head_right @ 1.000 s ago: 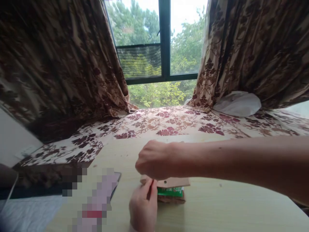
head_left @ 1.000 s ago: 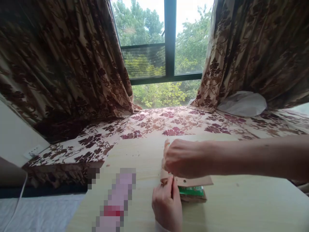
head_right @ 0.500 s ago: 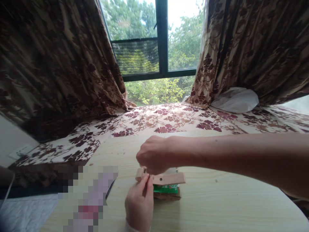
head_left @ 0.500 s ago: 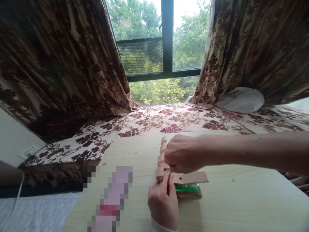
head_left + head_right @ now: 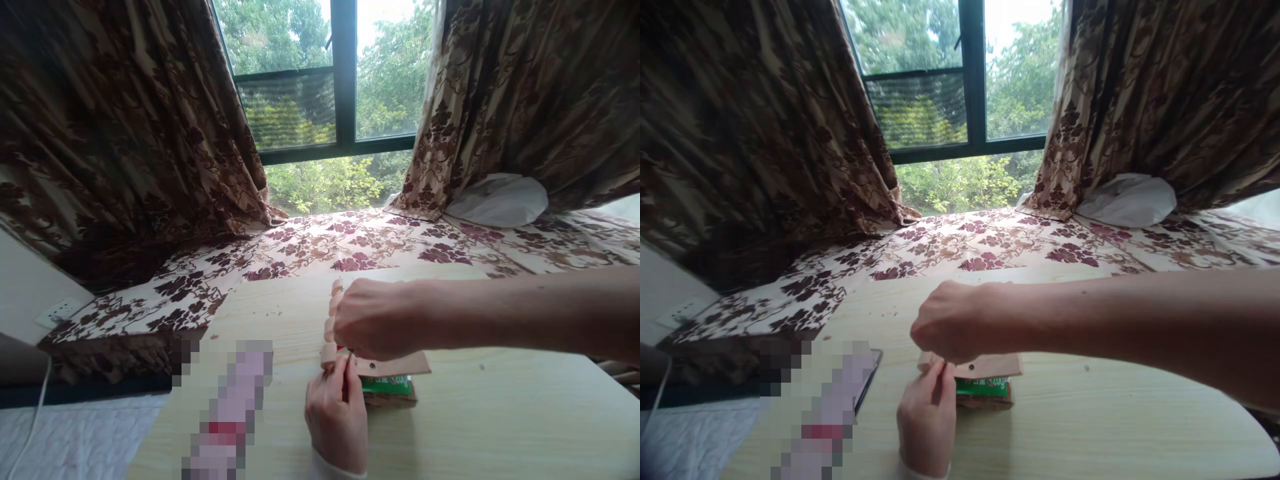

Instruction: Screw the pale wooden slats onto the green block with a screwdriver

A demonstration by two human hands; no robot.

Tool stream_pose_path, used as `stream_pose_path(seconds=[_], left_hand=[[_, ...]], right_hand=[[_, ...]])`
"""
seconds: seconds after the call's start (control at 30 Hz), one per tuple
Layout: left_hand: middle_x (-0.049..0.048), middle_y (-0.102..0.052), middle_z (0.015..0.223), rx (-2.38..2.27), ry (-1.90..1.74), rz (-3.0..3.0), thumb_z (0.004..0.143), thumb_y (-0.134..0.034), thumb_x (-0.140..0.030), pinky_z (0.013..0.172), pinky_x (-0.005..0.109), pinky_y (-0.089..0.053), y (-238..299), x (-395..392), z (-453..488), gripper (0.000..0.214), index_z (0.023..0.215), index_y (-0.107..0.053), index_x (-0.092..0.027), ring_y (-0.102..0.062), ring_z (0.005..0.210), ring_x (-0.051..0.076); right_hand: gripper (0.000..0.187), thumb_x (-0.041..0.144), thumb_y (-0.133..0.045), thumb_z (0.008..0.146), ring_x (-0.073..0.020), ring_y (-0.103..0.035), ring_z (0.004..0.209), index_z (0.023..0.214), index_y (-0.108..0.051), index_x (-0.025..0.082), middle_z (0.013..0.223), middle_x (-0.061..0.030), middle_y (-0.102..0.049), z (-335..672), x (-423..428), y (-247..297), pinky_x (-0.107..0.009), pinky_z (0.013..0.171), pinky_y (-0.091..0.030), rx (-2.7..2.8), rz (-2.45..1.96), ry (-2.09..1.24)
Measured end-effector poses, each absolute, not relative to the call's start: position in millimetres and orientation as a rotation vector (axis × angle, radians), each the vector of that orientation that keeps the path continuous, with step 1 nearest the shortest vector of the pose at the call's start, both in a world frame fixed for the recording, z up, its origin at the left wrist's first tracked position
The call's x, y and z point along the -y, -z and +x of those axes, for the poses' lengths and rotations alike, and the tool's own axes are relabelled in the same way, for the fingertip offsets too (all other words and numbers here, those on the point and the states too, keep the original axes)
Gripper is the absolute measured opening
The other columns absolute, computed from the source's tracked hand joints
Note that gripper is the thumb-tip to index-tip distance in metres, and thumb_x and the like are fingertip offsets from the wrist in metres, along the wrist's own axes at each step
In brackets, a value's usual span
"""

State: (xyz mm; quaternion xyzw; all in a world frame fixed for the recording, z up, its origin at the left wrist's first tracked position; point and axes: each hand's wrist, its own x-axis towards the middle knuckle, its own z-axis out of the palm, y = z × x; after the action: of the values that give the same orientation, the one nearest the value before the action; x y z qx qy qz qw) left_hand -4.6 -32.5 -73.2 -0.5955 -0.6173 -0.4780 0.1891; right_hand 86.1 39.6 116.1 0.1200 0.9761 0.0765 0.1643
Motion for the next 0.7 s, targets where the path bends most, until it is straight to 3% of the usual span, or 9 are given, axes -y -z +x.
stream_pose_path(seconds=[0.17,0.33,0.5,0.7], left_hand=[[0.0052,-0.068,0.065,1.735,1.363,-1.663,0.085,-0.049,-0.027,0.055,0.025,-0.048,73.6,32.5,-5.7,0.023,0.08,-0.068,-0.015,-0.06,0.054,0.015],[0.0034,-0.067,0.062,1.743,1.347,-1.702,0.087,-0.046,-0.027,0.054,0.024,-0.046,67.4,32.1,-5.6,0.025,0.08,-0.068,-0.018,-0.059,0.052,0.013],[0.0037,-0.063,0.053,1.769,1.344,-1.682,0.087,-0.043,-0.029,0.051,0.024,-0.044,63.7,31.8,-4.4,0.031,0.075,-0.069,-0.017,-0.058,0.048,0.014],[0.0045,-0.067,0.062,1.787,1.364,-1.657,0.086,-0.046,-0.029,0.054,0.024,-0.047,68.9,29.9,-4.0,0.027,0.079,-0.069,-0.017,-0.06,0.051,0.014]], right_hand=[[0.013,0.024,-0.056,0.074,-0.0104,-0.039,0.049,0.075,-0.065,0.014,0.062,-0.0042,-0.058,83.0,-39.2,-117.9,-0.026,0.044,-0.025,-2.754,0.515,-0.118],[0.013,0.011,-0.055,0.074,-0.0121,-0.045,0.057,0.083,-0.064,0.015,0.079,-0.0056,-0.062,91.3,-30.6,-123.4,-0.028,0.046,-0.025,-2.82,0.356,-0.254],[0.013,0.006,-0.051,0.076,-0.0112,-0.044,0.057,0.075,-0.061,0.014,0.077,-0.0058,-0.062,90.2,-28.2,-120.0,-0.028,0.049,-0.026,-2.855,0.275,-0.26],[0.007,0.014,-0.056,0.073,-0.0094,-0.041,0.052,0.075,-0.062,0.012,0.07,-0.0053,-0.06,85.9,-37.3,-114.7,-0.026,0.046,-0.024,-2.78,0.467,-0.17]])
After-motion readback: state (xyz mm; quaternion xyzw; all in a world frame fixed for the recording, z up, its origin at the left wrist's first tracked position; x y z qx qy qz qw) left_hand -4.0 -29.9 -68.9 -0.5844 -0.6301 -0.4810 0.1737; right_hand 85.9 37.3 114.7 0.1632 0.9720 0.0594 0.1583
